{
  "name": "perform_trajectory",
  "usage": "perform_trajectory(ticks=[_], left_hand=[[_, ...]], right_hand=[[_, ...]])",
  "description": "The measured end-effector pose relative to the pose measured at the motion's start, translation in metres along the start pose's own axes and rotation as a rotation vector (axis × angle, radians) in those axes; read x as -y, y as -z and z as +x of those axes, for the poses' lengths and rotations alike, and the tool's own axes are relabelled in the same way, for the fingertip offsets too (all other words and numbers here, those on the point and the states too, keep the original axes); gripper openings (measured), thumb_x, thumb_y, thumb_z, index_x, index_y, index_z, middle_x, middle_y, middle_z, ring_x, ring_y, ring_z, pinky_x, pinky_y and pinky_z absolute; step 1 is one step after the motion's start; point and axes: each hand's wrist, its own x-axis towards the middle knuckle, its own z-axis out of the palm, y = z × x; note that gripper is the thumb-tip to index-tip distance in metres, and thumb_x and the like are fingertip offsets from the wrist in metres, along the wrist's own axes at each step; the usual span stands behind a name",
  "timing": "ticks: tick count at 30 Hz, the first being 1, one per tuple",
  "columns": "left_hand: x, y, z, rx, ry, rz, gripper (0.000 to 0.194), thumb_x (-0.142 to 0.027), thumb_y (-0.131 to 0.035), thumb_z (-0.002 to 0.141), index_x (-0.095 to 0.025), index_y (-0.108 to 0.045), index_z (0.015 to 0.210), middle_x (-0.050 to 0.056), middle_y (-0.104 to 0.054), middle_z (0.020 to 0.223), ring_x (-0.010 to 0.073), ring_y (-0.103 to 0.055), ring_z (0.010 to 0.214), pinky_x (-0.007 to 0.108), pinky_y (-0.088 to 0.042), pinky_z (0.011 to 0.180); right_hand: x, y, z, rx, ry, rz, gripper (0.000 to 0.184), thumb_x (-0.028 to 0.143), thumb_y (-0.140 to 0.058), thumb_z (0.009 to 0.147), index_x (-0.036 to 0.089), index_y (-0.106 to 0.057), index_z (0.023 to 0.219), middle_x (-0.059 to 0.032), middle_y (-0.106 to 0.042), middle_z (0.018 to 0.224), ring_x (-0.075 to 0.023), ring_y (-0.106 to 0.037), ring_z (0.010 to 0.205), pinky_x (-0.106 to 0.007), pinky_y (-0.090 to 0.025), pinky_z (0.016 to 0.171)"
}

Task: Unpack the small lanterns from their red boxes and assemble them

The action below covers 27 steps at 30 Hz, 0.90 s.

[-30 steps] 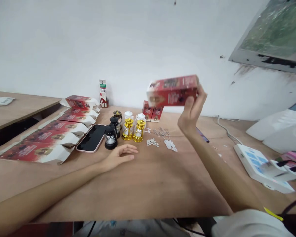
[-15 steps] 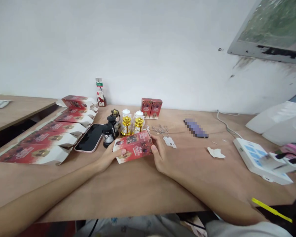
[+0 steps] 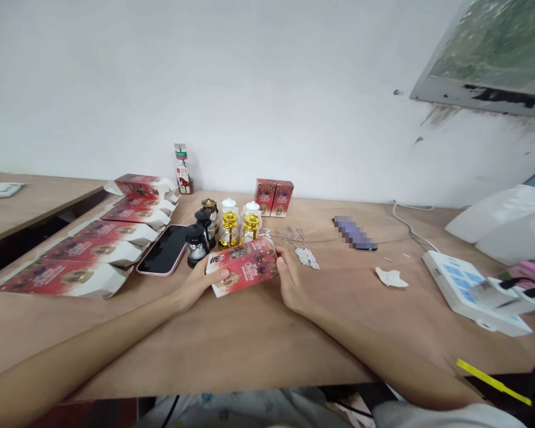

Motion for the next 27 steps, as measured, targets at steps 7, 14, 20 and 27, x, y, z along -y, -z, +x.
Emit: perform_trajectory(ticks=[7, 14, 20, 27], left_hand=[[0.002, 0.001, 0.000, -0.051, -0.005, 0.021, 0.074, -0.052, -0.081, 0.048, -0.014, -0.054, 0.106, 0.010, -0.068, 0.101, 0.0290, -0.064, 0.095, 0.041, -0.048, 0.086], [0.002, 0.000, 0.000, -0.023, 0.002, -0.064, 0.069, -0.049, -0.081, 0.050, -0.016, -0.055, 0.105, 0.009, -0.069, 0.101, 0.0282, -0.066, 0.090, 0.040, -0.050, 0.084], [0.003, 0.000, 0.002, -0.037, -0.022, -0.143, 0.071, -0.048, -0.080, 0.050, -0.016, -0.055, 0.108, 0.009, -0.069, 0.100, 0.0300, -0.066, 0.092, 0.040, -0.051, 0.083], [0.003, 0.003, -0.004, -0.022, -0.145, 0.085, 0.062, -0.049, -0.078, 0.052, -0.018, -0.050, 0.098, 0.004, -0.066, 0.091, 0.0241, -0.063, 0.085, 0.035, -0.050, 0.075]], right_hand=[[-0.007, -0.001, 0.002, -0.126, 0.004, -0.089, 0.039, 0.044, -0.025, 0.094, 0.024, -0.054, 0.109, -0.0078, -0.063, 0.101, -0.0225, -0.058, 0.100, -0.039, -0.046, 0.084], [-0.012, 0.001, 0.000, -0.358, 0.121, -0.145, 0.029, 0.033, -0.029, 0.095, 0.029, -0.049, 0.116, -0.0065, -0.054, 0.117, -0.0195, -0.050, 0.113, -0.041, -0.039, 0.096], [-0.005, 0.005, -0.001, -0.230, 0.184, -0.153, 0.021, 0.035, -0.038, 0.089, 0.025, -0.057, 0.087, -0.0063, -0.047, 0.110, -0.0233, -0.049, 0.109, -0.043, -0.039, 0.092], [-0.005, 0.007, 0.001, -0.151, 0.095, -0.102, 0.026, 0.040, -0.047, 0.084, 0.021, -0.054, 0.067, -0.0062, -0.046, 0.097, -0.0239, -0.049, 0.100, -0.040, -0.041, 0.088]])
